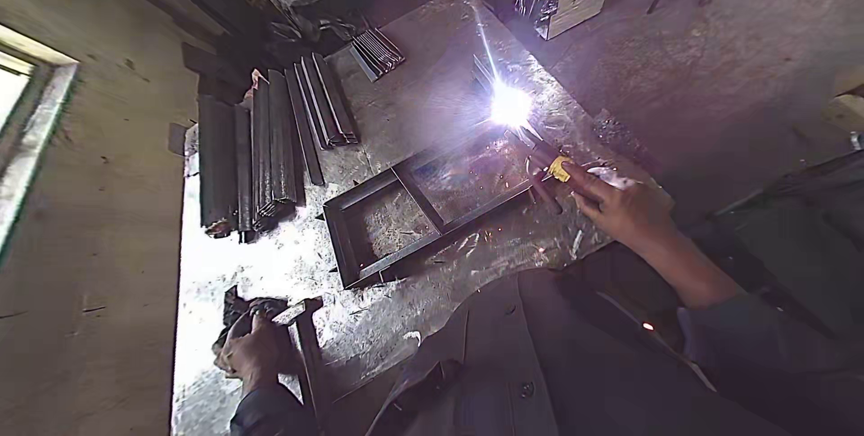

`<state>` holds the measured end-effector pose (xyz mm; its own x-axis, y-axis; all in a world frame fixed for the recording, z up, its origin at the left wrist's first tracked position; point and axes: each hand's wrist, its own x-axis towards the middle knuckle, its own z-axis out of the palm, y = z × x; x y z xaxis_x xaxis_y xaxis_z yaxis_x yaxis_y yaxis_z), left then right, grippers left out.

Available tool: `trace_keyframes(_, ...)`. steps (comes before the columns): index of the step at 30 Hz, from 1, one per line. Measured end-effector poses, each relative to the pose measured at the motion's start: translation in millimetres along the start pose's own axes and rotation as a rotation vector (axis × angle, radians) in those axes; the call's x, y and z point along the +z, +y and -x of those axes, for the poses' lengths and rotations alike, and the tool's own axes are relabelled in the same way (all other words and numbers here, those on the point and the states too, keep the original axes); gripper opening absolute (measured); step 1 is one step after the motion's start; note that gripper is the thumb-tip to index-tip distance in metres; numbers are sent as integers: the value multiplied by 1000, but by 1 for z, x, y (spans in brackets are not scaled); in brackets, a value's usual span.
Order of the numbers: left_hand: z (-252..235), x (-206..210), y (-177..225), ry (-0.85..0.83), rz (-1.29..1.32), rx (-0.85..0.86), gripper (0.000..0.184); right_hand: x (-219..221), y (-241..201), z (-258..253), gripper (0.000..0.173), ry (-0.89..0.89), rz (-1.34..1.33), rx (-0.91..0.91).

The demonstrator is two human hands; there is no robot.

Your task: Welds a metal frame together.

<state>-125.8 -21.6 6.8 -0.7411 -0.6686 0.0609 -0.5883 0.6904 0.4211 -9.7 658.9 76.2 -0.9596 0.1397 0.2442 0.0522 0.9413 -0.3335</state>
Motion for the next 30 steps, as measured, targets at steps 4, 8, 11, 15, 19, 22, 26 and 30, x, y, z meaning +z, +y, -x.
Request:
trace_keyframes(4, -2, 3, -2, 10, -5, -7, 48, 0, 1, 1, 59, 0, -7, -12)
trace_keyframes(8, -9, 8, -10, 15, -26, -3, 50, 0, 2, -1, 54, 12, -30, -13)
trace_keyframes(11, -5, 6, -7, 7, -5, -5, 49, -5, 2, -1, 56, 2, -97, 44)
trace_keyframes(15, 19, -13, 17, -29, 5, 33, 47, -31, -5, -2, 31, -100, -332, 287)
trace_keyframes(19, 8, -3, 3, -6, 4, 71, 49, -38, -7, -10, 44, -16, -490, 282)
trace_keyframes(22, 8, -3, 6, -1, 11, 31, 47, -36, -7, -19, 55, -30, -552, 292)
trace_keyframes(26, 6, -2, 4, 7, -22, -4, 49, -25, -3, -24, 56, -2, -527, 222)
trace_keyframes(30, 2, 1, 0, 2, -25, -20, 49, -25, -5, -26, 57, -16, -503, 247)
